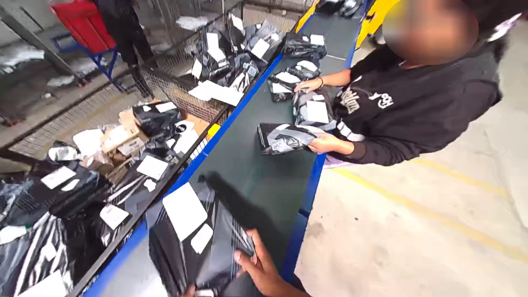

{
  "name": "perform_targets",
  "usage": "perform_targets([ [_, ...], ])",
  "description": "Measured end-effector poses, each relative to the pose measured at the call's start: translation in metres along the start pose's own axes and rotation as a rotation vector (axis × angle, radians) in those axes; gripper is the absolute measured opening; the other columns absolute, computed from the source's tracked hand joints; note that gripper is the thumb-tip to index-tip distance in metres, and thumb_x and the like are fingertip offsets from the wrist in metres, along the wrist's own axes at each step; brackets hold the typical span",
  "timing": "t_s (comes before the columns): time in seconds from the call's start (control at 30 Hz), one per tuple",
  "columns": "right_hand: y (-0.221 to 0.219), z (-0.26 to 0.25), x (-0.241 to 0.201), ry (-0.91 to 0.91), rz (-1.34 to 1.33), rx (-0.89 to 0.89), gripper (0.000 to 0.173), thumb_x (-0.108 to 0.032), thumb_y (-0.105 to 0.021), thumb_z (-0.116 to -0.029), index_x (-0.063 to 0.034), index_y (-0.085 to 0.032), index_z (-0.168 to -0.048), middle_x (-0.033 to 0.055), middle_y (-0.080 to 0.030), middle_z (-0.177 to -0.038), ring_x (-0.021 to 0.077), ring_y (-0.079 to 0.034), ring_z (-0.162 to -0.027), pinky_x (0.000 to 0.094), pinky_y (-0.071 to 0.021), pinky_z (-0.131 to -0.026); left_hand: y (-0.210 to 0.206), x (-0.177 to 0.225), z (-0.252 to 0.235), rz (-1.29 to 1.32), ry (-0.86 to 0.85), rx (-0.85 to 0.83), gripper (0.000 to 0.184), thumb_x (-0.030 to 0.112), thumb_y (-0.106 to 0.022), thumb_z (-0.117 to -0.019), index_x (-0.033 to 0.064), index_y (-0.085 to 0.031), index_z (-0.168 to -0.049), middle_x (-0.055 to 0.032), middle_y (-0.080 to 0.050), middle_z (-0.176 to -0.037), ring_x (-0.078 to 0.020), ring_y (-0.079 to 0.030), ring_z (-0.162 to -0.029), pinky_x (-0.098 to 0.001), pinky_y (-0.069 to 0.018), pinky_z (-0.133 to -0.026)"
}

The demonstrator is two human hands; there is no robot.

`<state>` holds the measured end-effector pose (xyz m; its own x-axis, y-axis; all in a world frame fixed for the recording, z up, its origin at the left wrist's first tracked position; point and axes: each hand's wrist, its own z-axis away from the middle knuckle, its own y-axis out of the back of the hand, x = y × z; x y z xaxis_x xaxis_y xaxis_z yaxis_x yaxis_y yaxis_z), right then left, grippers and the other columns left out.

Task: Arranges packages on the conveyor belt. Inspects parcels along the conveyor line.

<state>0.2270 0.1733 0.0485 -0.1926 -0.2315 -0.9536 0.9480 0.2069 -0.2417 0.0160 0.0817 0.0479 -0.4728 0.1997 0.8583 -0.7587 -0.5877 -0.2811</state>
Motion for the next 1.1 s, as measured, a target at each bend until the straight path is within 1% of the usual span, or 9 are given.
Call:
perform_targets([
  [0.1, -0.009, -0.163, -0.085, 0.263, -0.088, 0.165, 0.047, -0.013, -0.064, -0.0994, -0.0079, -0.044, -0.142, 0.0171, -0.067, -0.113, 0.0334, -0.073, -0.074, 0.0527, -0.0663, -0.060, -0.108, 0.106, -0.160, -0.146, -0.276, -0.202, 0.039, 0.024, -0.057, -0.0949, 0.0051, -0.052, -0.128, 0.0017, -0.070, -0.092, -0.0067, -0.068, -0.077, -0.0299, -0.0607, -0.070],
  [0.17, 0.005, -0.292, -0.178, 0.521, -0.117, 0.280, 0.058, -0.020, -0.065, -0.1004, -0.0063, -0.039, -0.150, 0.0174, -0.059, -0.135, 0.0300, -0.072, -0.100, 0.0507, -0.0658, -0.079, -0.212, 0.212, -0.273, -0.127, -0.458, -0.462, 0.051, 0.041, -0.046, -0.1042, 0.0096, -0.049, -0.143, -0.0043, -0.069, -0.123, -0.0161, -0.068, -0.109, -0.0434, -0.0598, -0.091],
  [0.23, 0.026, -0.384, -0.293, 0.832, 0.098, 0.466, 0.067, -0.032, -0.064, -0.1011, -0.0091, -0.035, -0.157, 0.0121, -0.037, -0.162, 0.0217, -0.049, -0.140, 0.0442, -0.0507, -0.108, -0.317, 0.327, -0.339, -0.128, -0.557, -0.638, 0.071, 0.062, -0.030, -0.1053, 0.0208, -0.023, -0.162, -0.0056, -0.037, -0.162, -0.0236, -0.042, -0.144, -0.0536, -0.0424, -0.113],
  [0.33, 0.038, -0.413, -0.404, 0.940, 0.429, 0.659, 0.055, -0.029, -0.064, -0.0975, -0.0030, -0.053, -0.145, 0.0223, -0.045, -0.154, 0.0293, -0.047, -0.141, 0.0439, -0.0484, -0.110, -0.412, 0.409, -0.353, -0.255, -0.657, -0.516, 0.085, 0.067, -0.044, -0.0998, 0.0227, -0.013, -0.165, -0.0044, -0.023, -0.169, -0.0235, -0.028, -0.153, -0.0555, -0.0322, -0.121],
  [0.47, 0.030, -0.324, -0.349, 0.864, 0.608, 0.032, 0.033, -0.021, -0.059, -0.1040, -0.0036, -0.059, -0.132, 0.0109, -0.071, -0.113, 0.0170, -0.071, -0.092, 0.0382, -0.0626, -0.080, -0.393, 0.332, -0.311, -0.395, -0.798, -0.552, 0.072, 0.051, -0.053, -0.1027, 0.0104, -0.030, -0.158, -0.0108, -0.044, -0.156, -0.0220, -0.049, -0.139, -0.0471, -0.0461, -0.112],
  [0.6, 0.064, -0.203, -0.157, 0.561, 0.625, -0.430, 0.020, -0.017, -0.063, -0.1015, -0.0032, -0.072, -0.112, 0.0056, -0.074, -0.099, 0.0110, -0.070, -0.087, 0.0320, -0.0611, -0.082, -0.231, 0.131, -0.235, -0.658, -0.619, -0.615, 0.073, 0.043, -0.057, -0.1027, -0.0021, -0.033, -0.154, -0.0167, -0.055, -0.147, -0.0232, -0.058, -0.132, -0.0419, -0.0516, -0.108],
  [0.8, 0.162, 0.046, -0.002, -0.015, 0.574, -0.024, 0.023, -0.028, -0.065, -0.1020, -0.0106, -0.072, -0.116, 0.0020, -0.074, -0.108, 0.0109, -0.072, -0.092, 0.0344, -0.0631, -0.082, -0.018, -0.045, -0.076, -0.705, -0.115, -0.289, 0.066, 0.033, -0.063, -0.0996, -0.0053, -0.040, -0.149, -0.0209, -0.056, -0.143, -0.0238, -0.060, -0.128, -0.0395, -0.0523, -0.106],
  [0.97, 0.223, 0.083, -0.015, -0.053, 0.666, 0.468, 0.032, -0.036, -0.057, -0.1055, -0.0078, -0.068, -0.117, 0.0046, -0.073, -0.107, 0.0148, -0.073, -0.089, 0.0374, -0.0650, -0.074, -0.048, -0.056, -0.036, -0.533, -0.120, -0.419, 0.060, 0.034, -0.051, -0.1052, -0.0055, -0.040, -0.149, -0.0184, -0.057, -0.144, -0.0280, -0.060, -0.128, -0.0469, -0.0532, -0.106],
  [1.1, 0.209, 0.066, -0.052, 0.151, 0.631, 0.290, 0.027, -0.030, -0.059, -0.1059, -0.0058, -0.069, -0.108, 0.0038, -0.073, -0.096, 0.0128, -0.072, -0.084, 0.0332, -0.0634, -0.071, -0.121, -0.043, -0.058, -0.467, -0.195, -0.547, 0.056, 0.031, -0.047, -0.1073, -0.0056, -0.040, -0.148, -0.0180, -0.058, -0.142, -0.0281, -0.059, -0.129, -0.0473, -0.0524, -0.107],
])
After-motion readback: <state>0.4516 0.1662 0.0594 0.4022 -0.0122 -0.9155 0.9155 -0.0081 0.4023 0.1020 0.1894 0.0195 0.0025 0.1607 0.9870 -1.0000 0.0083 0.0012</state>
